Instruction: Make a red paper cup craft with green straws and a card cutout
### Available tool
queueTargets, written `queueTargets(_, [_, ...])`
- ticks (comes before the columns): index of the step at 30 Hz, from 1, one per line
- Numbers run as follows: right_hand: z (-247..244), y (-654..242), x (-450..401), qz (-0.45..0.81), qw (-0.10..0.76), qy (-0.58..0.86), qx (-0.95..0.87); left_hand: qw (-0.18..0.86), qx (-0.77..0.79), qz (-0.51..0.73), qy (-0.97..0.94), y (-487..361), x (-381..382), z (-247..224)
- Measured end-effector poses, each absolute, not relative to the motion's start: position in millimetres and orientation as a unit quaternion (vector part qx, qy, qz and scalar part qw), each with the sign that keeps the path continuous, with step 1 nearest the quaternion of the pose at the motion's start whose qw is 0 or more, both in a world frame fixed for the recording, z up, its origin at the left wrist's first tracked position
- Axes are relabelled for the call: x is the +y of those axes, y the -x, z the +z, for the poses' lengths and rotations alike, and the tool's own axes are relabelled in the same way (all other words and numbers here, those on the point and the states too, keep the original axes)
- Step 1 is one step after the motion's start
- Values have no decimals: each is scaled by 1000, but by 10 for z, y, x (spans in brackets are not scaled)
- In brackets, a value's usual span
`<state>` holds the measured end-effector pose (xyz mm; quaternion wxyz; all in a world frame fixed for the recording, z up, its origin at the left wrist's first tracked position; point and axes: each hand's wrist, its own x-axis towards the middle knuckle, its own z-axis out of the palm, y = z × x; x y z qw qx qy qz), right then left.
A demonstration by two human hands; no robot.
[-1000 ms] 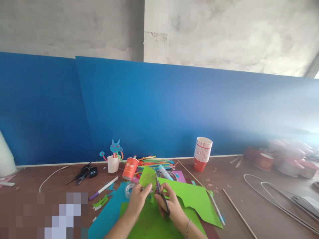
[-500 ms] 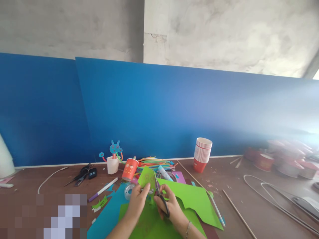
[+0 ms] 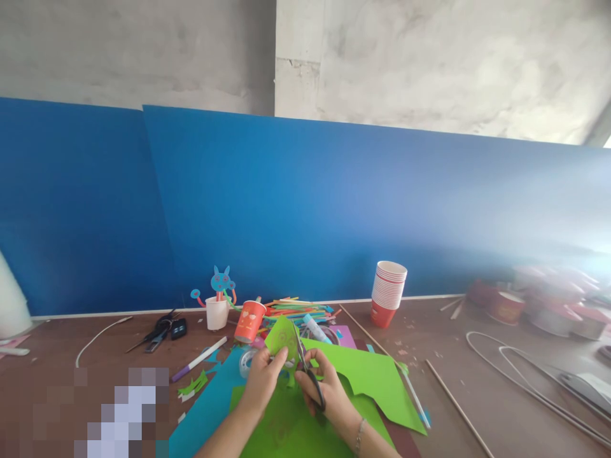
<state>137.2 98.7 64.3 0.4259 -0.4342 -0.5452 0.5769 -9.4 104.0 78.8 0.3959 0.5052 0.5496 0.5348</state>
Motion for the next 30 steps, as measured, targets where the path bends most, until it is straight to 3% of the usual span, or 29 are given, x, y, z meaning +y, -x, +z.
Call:
queueTargets(21, [686,-1401,1005,598,411,434,-533,483,442,532,-537,174,1046,916])
queueTargets(30, [653,-1386,1023,580,430,423,-548,469,493,560,-473,108,1030,829])
